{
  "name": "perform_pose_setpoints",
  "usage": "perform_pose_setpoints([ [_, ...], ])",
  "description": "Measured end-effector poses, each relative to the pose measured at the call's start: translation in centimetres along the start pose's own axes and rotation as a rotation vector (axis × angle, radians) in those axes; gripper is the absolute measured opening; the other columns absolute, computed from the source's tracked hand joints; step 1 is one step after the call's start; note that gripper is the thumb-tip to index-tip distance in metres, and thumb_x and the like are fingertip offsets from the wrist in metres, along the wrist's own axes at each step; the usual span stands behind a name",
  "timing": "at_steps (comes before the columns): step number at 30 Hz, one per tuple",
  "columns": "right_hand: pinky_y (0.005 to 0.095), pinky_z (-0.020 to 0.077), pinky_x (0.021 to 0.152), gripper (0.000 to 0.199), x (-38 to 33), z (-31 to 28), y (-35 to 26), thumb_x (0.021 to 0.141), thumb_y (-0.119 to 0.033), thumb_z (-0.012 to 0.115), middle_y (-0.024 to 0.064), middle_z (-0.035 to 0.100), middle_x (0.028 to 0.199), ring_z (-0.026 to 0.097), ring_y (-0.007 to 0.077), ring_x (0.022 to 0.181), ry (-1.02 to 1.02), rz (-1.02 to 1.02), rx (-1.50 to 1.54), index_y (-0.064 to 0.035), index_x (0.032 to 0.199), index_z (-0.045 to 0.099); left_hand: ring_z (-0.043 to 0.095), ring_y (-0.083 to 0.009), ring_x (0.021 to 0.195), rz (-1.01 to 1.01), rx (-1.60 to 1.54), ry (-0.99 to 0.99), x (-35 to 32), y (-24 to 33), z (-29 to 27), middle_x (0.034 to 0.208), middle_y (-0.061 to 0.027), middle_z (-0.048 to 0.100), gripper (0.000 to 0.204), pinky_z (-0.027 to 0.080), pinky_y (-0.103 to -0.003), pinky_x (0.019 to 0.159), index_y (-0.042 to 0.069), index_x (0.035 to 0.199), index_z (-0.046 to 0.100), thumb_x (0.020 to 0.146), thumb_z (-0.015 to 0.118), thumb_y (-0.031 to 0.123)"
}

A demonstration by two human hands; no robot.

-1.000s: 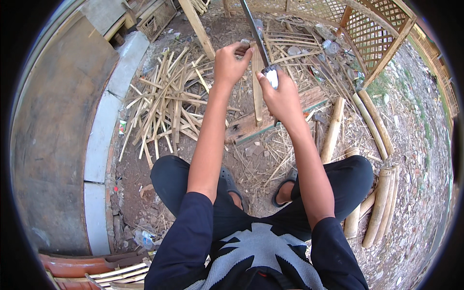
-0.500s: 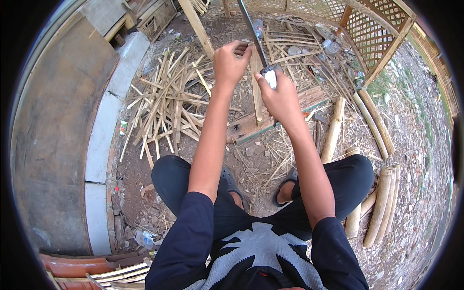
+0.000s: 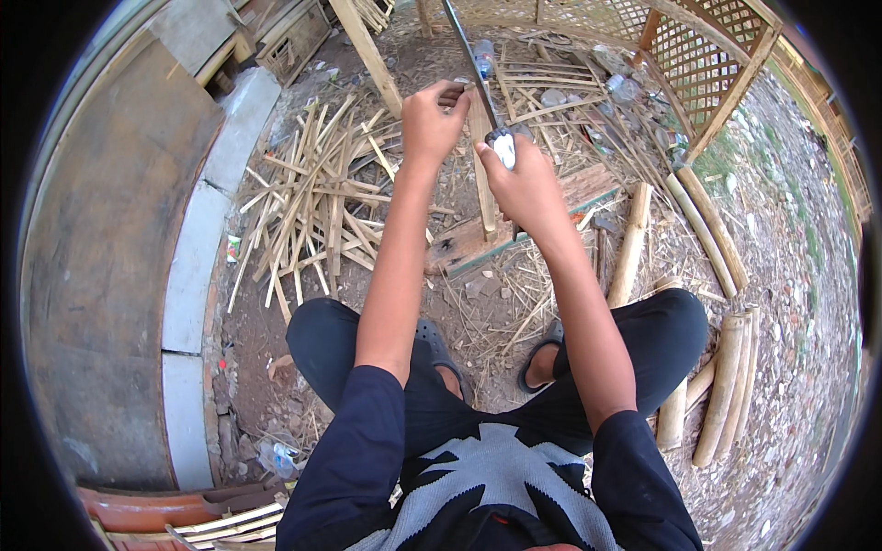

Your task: The person shapes pieces of bamboo by hand using a machete, trimming the edges and interior of cylindrical and flat bamboo segments while working outdoors.

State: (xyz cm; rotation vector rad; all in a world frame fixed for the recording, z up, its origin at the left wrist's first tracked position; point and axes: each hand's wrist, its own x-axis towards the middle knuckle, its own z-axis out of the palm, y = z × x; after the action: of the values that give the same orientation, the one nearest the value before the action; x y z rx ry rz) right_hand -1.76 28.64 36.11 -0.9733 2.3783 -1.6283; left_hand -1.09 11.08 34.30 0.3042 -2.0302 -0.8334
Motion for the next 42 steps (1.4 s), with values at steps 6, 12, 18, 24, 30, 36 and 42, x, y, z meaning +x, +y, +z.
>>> perform_pose_setpoints([
  [6,0.0479,0.0513,0.074,0.04,0.5,0.9,1.3,0.089,-0.029,0.065,0.0303,0.066,0.084,0.066,0.0458,0.084,-0.031,0.048,0.088,0.0105,0.095,0.06,0.073,-0.0246,0.078,-0.054,-0.055,0.004,0.1,-0.4,0.5,0.084,-0.0172,0.073,0.02,0.056,-0.033,0.072,-0.002,0.096,0.072,0.083,0.07,0.012],
  [12,0.0442,0.0521,0.064,0.042,1.1,1.1,0.5,0.09,-0.033,0.066,0.0225,0.066,0.074,0.069,0.0362,0.07,-0.063,0.122,0.165,0.0083,0.092,0.059,0.069,-0.0211,0.092,-0.312,-0.313,0.024,1.8,-1.2,0.4,0.101,-0.016,0.071,0.032,0.054,-0.031,0.076,-0.004,0.113,0.064,0.091,0.063,0.02],
  [18,0.0408,0.0512,0.057,0.043,1.6,1.6,0.8,0.091,-0.036,0.064,0.0165,0.064,0.067,0.067,0.0281,0.06,-0.064,0.169,0.26,0.0067,0.089,0.059,0.062,-0.0159,0.09,-0.58,-0.35,-0.165,-1.3,0.7,-0.4,0.107,-0.0105,0.065,0.041,0.051,-0.03,0.073,-0.003,0.124,0.057,0.097,0.058,0.028],
  [24,0.0382,0.0469,0.052,0.042,1.8,3.2,2.0,0.093,-0.036,0.062,0.0144,0.061,0.067,0.062,0.0259,0.057,-0.012,0.065,0.202,0.006,0.09,0.059,0.061,-0.0155,0.092,-0.526,-0.384,-0.143,-1.7,-0.7,0.1,0.104,-0.0063,0.064,0.042,0.049,-0.032,0.075,0.001,0.12,0.058,0.096,0.058,0.035],
  [30,0.0399,0.0469,0.055,0.042,1.7,2.9,1.8,0.094,-0.035,0.062,0.018,0.062,0.069,0.062,0.0306,0.061,0.02,0.031,0.168,0.0071,0.091,0.06,0.059,-0.0166,0.082,-0.837,-0.59,-0.182,-2.9,2.2,-0.1,0.084,-0.0029,0.059,0.039,0.049,-0.034,0.073,0.007,0.095,0.058,0.098,0.051,0.045],
  [36,0.048,0.0508,0.07,0.044,1.4,1.5,0.4,0.092,-0.032,0.062,0.0296,0.065,0.078,0.067,0.0456,0.078,-0.022,0.082,0.164,0.012,0.092,0.061,0.069,-0.0219,0.088,-0.209,-0.168,0.014,-0.5,-1.8,0.6,0.095,-0.0141,0.07,0.036,0.054,-0.033,0.077,-0.006,0.105,0.063,0.089,0.069,0.026],
  [42,0.049,0.0508,0.069,0.047,1.7,0.6,0.5,0.092,-0.032,0.061,0.032,0.064,0.075,0.066,0.0465,0.078,-0.076,0.067,0.082,0.0147,0.089,0.06,0.072,-0.0216,0.079,-0.077,-0.052,-0.056,0.4,-1.5,-0.2,0.084,-0.017,0.073,0.027,0.055,-0.032,0.073,-0.006,0.093,0.07,0.084,0.074,0.019],
])
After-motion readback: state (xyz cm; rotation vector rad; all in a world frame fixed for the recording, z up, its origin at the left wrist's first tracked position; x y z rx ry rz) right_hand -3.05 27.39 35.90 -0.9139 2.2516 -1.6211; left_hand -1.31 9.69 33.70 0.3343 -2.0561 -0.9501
